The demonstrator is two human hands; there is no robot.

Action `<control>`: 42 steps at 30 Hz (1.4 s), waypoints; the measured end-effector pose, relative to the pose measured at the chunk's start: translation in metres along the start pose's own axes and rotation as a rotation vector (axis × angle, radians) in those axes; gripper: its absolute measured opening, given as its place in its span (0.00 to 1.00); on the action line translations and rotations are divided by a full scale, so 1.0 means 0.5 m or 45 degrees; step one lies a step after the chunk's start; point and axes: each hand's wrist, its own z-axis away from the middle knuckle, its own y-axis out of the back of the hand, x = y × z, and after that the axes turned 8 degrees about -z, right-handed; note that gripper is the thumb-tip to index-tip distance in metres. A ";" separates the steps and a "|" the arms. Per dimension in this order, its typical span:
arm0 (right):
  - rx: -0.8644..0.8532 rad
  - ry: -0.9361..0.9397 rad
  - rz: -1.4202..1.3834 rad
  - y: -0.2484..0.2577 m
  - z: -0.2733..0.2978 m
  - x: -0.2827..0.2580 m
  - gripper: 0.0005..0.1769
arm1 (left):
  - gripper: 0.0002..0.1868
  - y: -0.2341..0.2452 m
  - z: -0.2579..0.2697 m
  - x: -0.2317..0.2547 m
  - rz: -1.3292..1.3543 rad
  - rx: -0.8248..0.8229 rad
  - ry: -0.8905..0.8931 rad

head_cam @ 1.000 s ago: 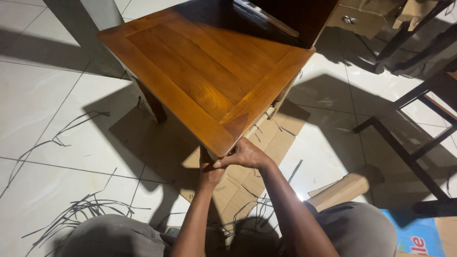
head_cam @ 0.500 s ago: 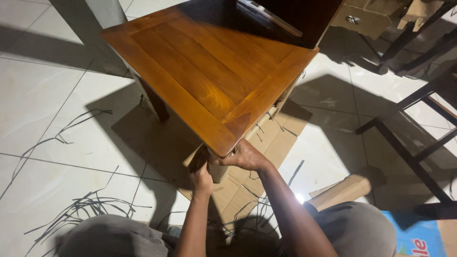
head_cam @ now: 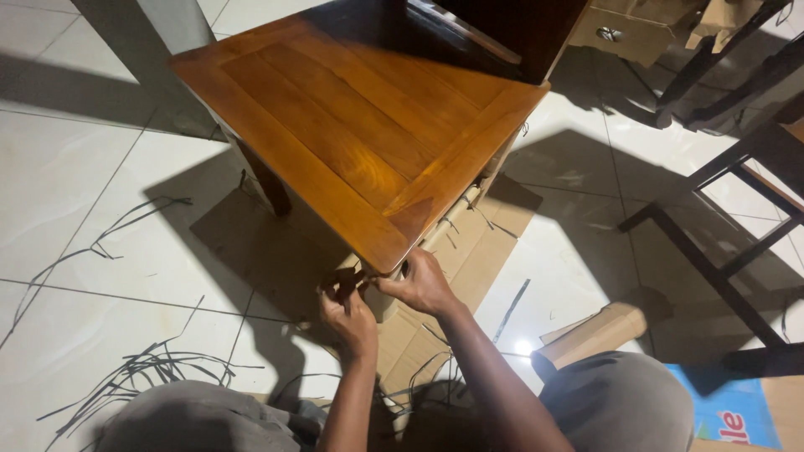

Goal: Securing protective wrapping on a wooden chair leg using plastic ties

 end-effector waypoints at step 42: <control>0.709 -0.213 -0.530 -0.103 0.148 -0.025 0.19 | 0.04 0.066 0.073 0.094 0.210 -0.517 -0.312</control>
